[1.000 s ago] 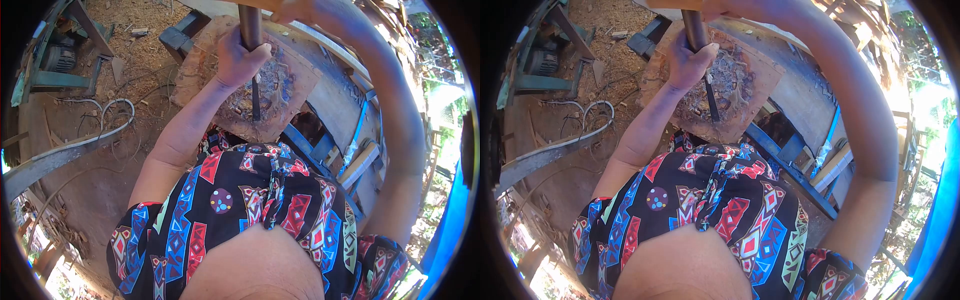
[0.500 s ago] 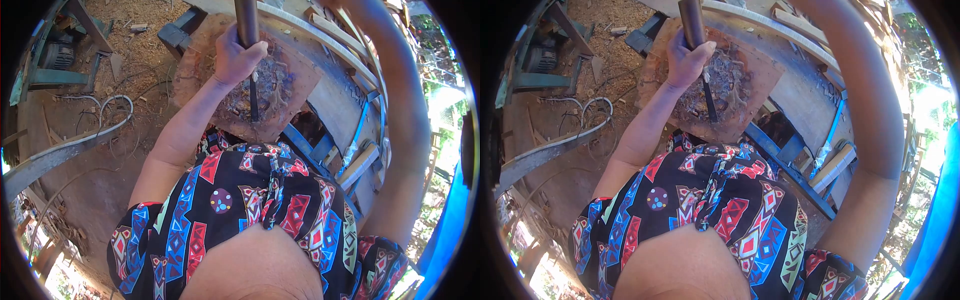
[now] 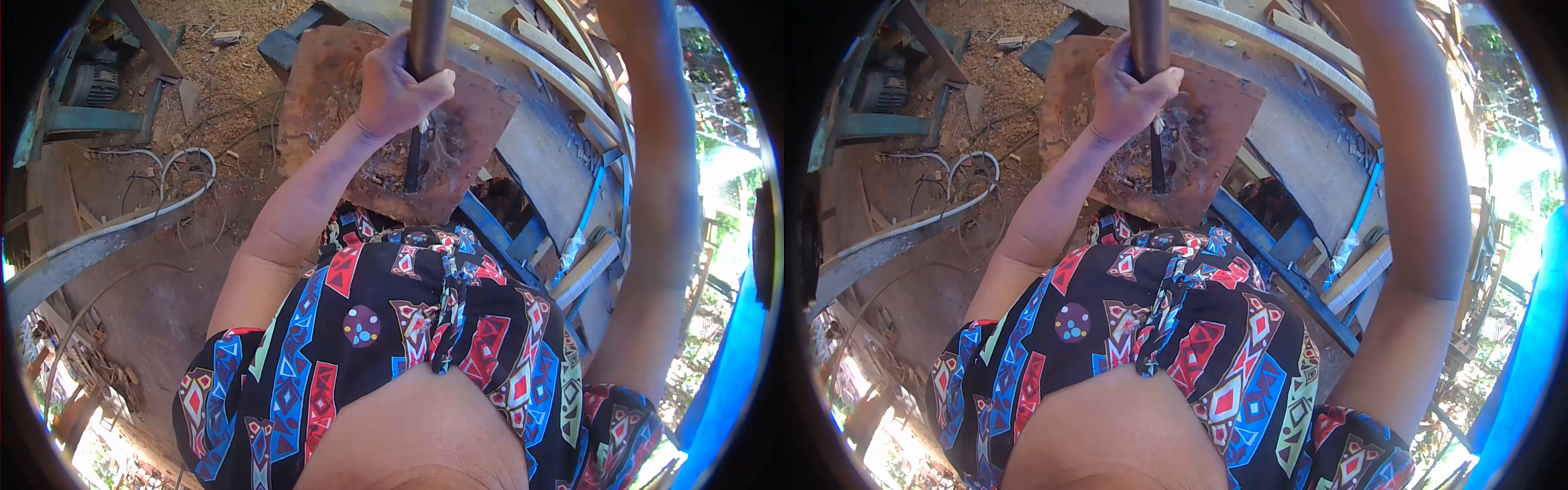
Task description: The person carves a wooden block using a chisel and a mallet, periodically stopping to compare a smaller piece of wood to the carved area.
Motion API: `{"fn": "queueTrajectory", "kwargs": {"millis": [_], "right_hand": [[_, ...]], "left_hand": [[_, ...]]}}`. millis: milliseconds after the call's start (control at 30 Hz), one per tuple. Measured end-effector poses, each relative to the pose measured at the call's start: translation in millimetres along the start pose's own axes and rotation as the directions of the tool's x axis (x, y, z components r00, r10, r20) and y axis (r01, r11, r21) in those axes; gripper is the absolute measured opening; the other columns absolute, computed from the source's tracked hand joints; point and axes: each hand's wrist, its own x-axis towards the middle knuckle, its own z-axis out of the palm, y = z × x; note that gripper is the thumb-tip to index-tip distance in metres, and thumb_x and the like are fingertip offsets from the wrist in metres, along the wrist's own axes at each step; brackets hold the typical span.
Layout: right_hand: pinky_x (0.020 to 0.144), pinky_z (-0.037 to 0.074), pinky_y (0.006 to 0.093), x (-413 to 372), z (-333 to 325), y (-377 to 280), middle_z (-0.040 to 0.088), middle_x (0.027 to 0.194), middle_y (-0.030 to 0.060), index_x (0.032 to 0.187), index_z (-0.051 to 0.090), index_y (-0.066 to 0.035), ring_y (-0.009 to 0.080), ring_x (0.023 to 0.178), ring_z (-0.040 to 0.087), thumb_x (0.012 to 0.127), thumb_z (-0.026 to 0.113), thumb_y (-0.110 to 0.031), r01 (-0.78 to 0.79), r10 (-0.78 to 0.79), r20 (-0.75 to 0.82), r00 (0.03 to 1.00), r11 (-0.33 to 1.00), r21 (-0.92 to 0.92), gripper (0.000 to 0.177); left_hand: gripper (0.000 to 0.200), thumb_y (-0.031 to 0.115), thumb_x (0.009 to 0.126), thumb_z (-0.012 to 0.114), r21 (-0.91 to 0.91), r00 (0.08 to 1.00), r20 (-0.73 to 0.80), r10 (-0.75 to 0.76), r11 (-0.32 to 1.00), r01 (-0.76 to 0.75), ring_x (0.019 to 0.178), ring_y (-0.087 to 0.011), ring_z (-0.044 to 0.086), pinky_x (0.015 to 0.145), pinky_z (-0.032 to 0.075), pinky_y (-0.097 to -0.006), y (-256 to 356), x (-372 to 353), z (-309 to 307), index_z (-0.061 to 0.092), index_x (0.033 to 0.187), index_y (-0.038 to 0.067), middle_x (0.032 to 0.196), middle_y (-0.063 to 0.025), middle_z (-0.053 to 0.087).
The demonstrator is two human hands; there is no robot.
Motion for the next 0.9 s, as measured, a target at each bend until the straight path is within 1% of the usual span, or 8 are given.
{"fn": "queueTrajectory", "kwargs": {"millis": [100, 133, 233, 367, 600, 667, 767, 900], "right_hand": [[0.063, 0.043, 0.0235, -14, 38, -22, 0.064, 0.08, 0.0008, 0.108, 0.066, 0.003, 0.0076, 0.072, 0.055, 0.069, 0.077, -0.013, -0.462, 0.453, 0.109, 0.885, 0.819, 0.342, 0.043], [0.062, 0.043, 0.0236, -23, 49, -15, 0.064, 0.08, 0.0006, 0.11, 0.066, 0.003, 0.0077, 0.071, 0.055, 0.069, 0.076, -0.013, -0.478, 0.446, 0.174, 0.878, 0.835, 0.271, 0.045], [0.063, 0.043, 0.0231, -28, 62, -1, 0.064, 0.083, 0.0011, 0.115, 0.064, 0.003, 0.0078, 0.071, 0.056, 0.07, 0.076, -0.011, -0.693, 0.634, 0.29, 0.717, 0.607, 0.389, 0.049], [0.065, 0.044, 0.0212, -43, 73, 1, 0.066, 0.093, 0.0034, 0.117, 0.063, 0.003, 0.0074, 0.077, 0.057, 0.077, 0.074, -0.01, -0.625, 0.724, 0.136, 0.677, 0.467, 0.625, 0.044], [0.066, 0.048, 0.0298, -110, 170, 35, 0.067, 0.097, 0.012, 0.123, 0.057, 0.001, 0.0196, 0.078, 0.062, 0.071, 0.077, -0.021, -0.426, 0.689, -0.083, 0.72, 0.532, 0.732, 0.06], [0.077, 0.049, 0.0378, -116, 171, 29, 0.065, 0.104, 0.0147, 0.127, 0.055, -0.005, 0.03, 0.089, 0.063, 0.067, 0.076, -0.023, -0.476, 0.537, -0.159, 0.828, 0.825, 0.306, 0.066], [0.086, 0.045, 0.0439, -121, 180, 33, 0.063, 0.104, 0.0151, 0.128, 0.054, -0.01, 0.0361, 0.099, 0.059, 0.063, 0.076, -0.026, -0.416, 0.408, -0.199, 0.891, 0.91, 0.004, 0.07], [0.09, 0.042, 0.0444, -126, 191, 43, 0.061, 0.103, 0.014, 0.128, 0.052, -0.011, 0.0358, 0.102, 0.058, 0.063, 0.075, -0.029, -0.395, 0.385, -0.199, 0.901, 0.919, -0.007, 0.071]], "left_hand": [[0.027, 0.011, 0.071, 0.074, 0.044, 1.0, -0.011, -0.009, 0.999, 0.009, 0.06, -0.0078, 0.057, 0.057, 0.049, -0.0257, -1, -1, -7, 0.06, 0.091, 0.001, 0.067, -0.0024, 0.06], [0.027, 0.011, 0.071, 0.074, 0.047, 1.0, -0.011, -0.01, 0.999, 0.01, 0.06, -0.0078, 0.057, 0.057, 0.049, -0.0257, -5, -3, -8, 0.06, 0.091, 0.001, 0.067, -0.0024, 0.06], [0.022, 0.008, 0.074, 0.072, -0.292, 0.975, 0.003, -0.22, 0.933, 0.212, 0.06, -0.0072, 0.057, 0.056, 0.048, -0.0237, -17, 1, -12, 0.058, 0.089, 0.001, 0.068, -0.0017, 0.059], [0.019, 0.005, 0.077, 0.07, -0.261, 0.99, -0.041, -0.135, 0.958, 0.12, 0.06, -0.0059, 0.056, 0.055, 0.046, -0.0221, -22, -3, -16, 0.057, 0.091, 0.002, 0.073, -0.0005, 0.059], [0.018, 0.003, 0.078, 0.069, -0.352, 0.981, -0.113, -0.155, 0.93, 0.106, 0.062, -0.0059, 0.056, 0.058, 0.047, -0.0218, -23, -7, -19, 0.058, 0.093, 0.001, 0.076, -0.0004, 0.06], [0.018, 0.003, 0.078, 0.069, -0.351, 0.984, -0.123, -0.13, 0.933, 0.079, 0.062, -0.0068, 0.057, 0.057, 0.048, -0.0225, -26, -8, -20, 0.058, 0.093, 0.001, 0.076, -0.0007, 0.06], [0.017, 0.004, 0.078, 0.069, -0.355, 0.977, -0.152, -0.149, 0.931, 0.087, 0.06, -0.0085, 0.058, 0.057, 0.05, -0.024, -27, -12, -25, 0.058, 0.092, 0.002, 0.076, -0.0014, 0.059], [0.019, 0.001, 0.079, 0.068, -0.34, 0.949, -0.246, -0.198, 0.934, 0.107, 0.053, -0.0056, 0.052, 0.048, 0.042, -0.0211, -31, -19, -39, 0.052, 0.087, 0.006, 0.068, 0.0021, 0.055]]}}
